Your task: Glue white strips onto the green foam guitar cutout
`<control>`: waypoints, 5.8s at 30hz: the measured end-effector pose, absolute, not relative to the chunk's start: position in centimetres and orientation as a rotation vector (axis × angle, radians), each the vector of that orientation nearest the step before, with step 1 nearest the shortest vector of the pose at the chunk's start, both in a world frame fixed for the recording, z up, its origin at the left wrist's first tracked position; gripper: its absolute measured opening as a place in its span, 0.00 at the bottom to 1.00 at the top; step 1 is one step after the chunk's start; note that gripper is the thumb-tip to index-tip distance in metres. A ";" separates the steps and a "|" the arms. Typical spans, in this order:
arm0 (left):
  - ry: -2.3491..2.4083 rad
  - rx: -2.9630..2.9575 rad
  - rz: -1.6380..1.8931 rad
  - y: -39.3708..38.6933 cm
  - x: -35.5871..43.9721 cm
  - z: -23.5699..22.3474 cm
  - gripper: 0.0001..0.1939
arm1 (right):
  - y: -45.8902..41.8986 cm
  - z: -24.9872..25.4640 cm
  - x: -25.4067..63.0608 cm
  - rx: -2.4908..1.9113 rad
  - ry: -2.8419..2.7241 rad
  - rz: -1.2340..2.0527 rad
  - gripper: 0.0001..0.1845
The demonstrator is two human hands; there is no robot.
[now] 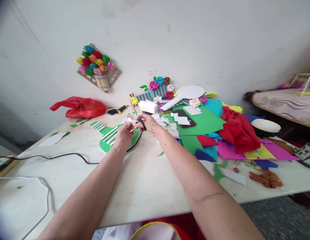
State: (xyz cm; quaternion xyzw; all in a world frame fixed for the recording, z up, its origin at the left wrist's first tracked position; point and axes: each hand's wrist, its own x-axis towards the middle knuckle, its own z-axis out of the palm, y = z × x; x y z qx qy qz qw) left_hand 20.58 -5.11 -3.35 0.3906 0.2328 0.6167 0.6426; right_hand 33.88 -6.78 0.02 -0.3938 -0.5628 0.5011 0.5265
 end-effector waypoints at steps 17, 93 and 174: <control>0.547 0.884 1.454 -5.2 20.4 -3.3 0.07 | -6.4 0.0 33.6 -0.984 -1.303 1.057 0.22; 0.421 0.720 1.542 -3.2 18.9 -3.6 0.02 | -6.9 0.6 35.2 -1.261 -1.950 0.907 0.18; 0.474 0.876 1.451 -4.1 19.5 -3.1 0.04 | -7.5 1.2 34.8 -1.494 -2.044 0.264 0.19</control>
